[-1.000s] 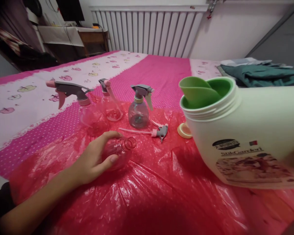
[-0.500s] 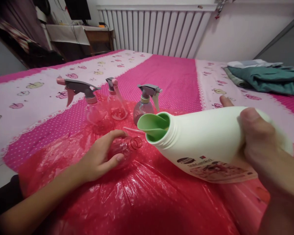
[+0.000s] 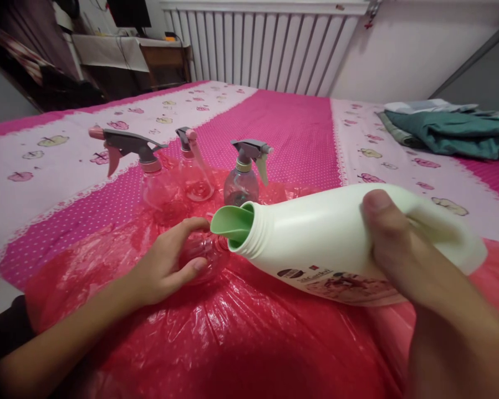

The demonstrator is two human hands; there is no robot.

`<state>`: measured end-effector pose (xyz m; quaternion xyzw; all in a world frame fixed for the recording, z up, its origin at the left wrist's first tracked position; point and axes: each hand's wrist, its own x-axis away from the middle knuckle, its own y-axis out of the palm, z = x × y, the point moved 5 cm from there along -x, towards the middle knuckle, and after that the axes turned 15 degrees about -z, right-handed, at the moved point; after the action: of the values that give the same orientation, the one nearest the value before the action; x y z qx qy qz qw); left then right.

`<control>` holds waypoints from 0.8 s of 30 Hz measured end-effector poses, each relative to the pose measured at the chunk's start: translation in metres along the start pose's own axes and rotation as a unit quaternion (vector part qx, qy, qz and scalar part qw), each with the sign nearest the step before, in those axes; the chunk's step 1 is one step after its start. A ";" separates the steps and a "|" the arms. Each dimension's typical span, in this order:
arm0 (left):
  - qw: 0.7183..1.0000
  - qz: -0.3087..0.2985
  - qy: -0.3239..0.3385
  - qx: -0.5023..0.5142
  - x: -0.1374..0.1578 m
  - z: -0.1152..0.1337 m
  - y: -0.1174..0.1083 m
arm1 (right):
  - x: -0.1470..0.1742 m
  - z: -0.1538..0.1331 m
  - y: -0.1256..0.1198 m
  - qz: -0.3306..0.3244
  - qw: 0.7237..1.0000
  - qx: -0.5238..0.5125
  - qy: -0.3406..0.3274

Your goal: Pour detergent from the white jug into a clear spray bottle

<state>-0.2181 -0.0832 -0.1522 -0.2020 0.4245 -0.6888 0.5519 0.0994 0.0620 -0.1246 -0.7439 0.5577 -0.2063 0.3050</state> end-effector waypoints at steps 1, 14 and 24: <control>1.000 0.000 0.001 0.000 0.000 0.000 0.000 | 0.000 0.000 0.002 -0.017 0.999 -0.014 0.033; 1.000 0.007 0.002 0.008 -0.001 0.001 0.000 | 0.004 -0.006 -0.002 0.021 0.992 -0.033 0.121; 1.000 0.018 0.011 0.002 0.002 -0.004 0.003 | 0.008 -0.016 0.002 0.048 0.985 -0.086 0.142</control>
<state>-0.2201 -0.0836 -0.1570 -0.1855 0.4327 -0.6817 0.5600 0.0904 0.0504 -0.1149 -0.7025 0.6463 -0.2466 0.1672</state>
